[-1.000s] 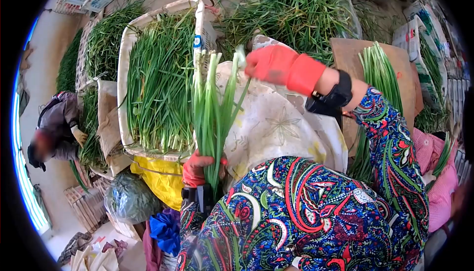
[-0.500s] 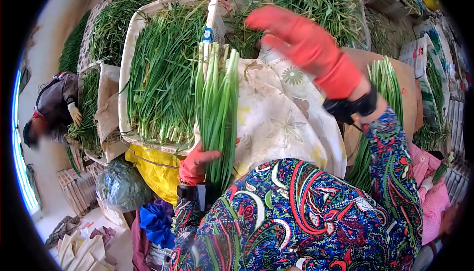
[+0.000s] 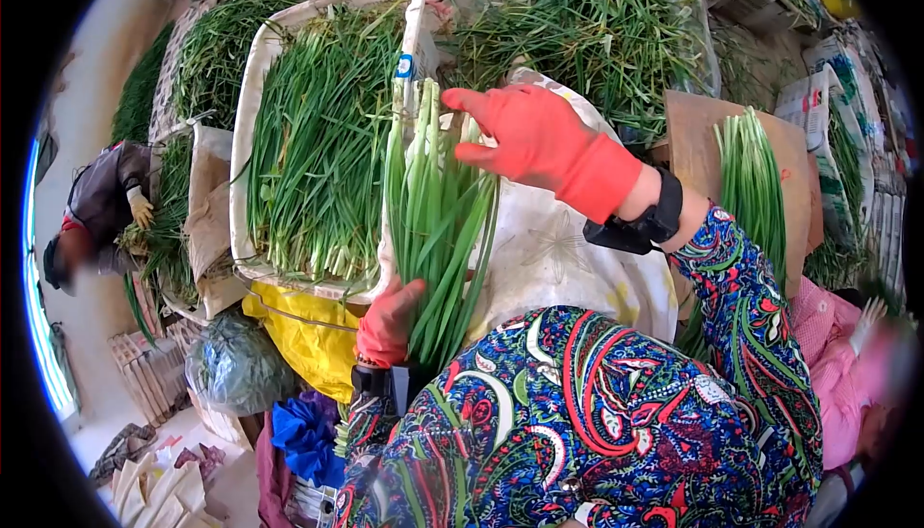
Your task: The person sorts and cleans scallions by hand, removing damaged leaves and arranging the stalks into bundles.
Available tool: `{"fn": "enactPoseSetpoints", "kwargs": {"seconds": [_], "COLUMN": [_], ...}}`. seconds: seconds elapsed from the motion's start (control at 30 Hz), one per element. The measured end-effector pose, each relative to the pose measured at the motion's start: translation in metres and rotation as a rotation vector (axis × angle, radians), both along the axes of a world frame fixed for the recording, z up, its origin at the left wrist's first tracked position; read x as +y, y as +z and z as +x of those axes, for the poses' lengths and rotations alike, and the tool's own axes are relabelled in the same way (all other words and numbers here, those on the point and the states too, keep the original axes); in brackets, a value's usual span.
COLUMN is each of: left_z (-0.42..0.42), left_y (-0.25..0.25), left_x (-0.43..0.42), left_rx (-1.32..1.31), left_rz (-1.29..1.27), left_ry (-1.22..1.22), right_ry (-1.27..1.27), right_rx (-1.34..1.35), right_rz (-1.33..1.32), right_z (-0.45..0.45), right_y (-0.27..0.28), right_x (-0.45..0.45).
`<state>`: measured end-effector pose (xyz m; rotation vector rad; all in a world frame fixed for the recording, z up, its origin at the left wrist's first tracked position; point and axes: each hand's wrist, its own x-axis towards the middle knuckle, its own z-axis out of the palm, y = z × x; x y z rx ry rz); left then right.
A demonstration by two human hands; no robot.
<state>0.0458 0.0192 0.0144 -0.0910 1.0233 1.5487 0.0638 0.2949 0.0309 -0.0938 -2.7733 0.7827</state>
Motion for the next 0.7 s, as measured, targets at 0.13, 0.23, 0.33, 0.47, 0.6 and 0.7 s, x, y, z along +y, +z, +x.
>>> {"fn": "enactPoseSetpoints", "kwargs": {"seconds": [0.13, 0.23, 0.33, 0.47, 0.6, 0.7], "left_z": [0.002, 0.008, 0.009, 0.013, 0.013, 0.013], "left_y": [0.000, -0.001, -0.001, 0.011, 0.010, 0.010], "left_x": [-0.002, -0.002, 0.006, 0.018, 0.021, 0.021], "left_rx": [0.092, 0.074, 0.096, 0.164, 0.174, 0.142], "left_rz": [-0.148, -0.122, -0.104, -0.129, -0.121, -0.122], "left_ry": [-0.091, -0.100, -0.141, -0.155, -0.172, -0.127], "right_ry": [0.072, 0.154, 0.187, 0.122, -0.010, -0.113], "right_rx": [-0.541, -0.794, -0.810, -0.732, -0.777, -0.688], "right_rz": [-0.177, -0.288, -0.312, -0.366, -0.669, -0.876], "right_z": [-0.009, -0.011, -0.011, -0.007, -0.009, -0.016], "right_y": [0.019, 0.031, 0.029, 0.027, 0.016, 0.014], "right_x": [0.012, 0.018, 0.020, 0.015, 0.014, 0.024]}}
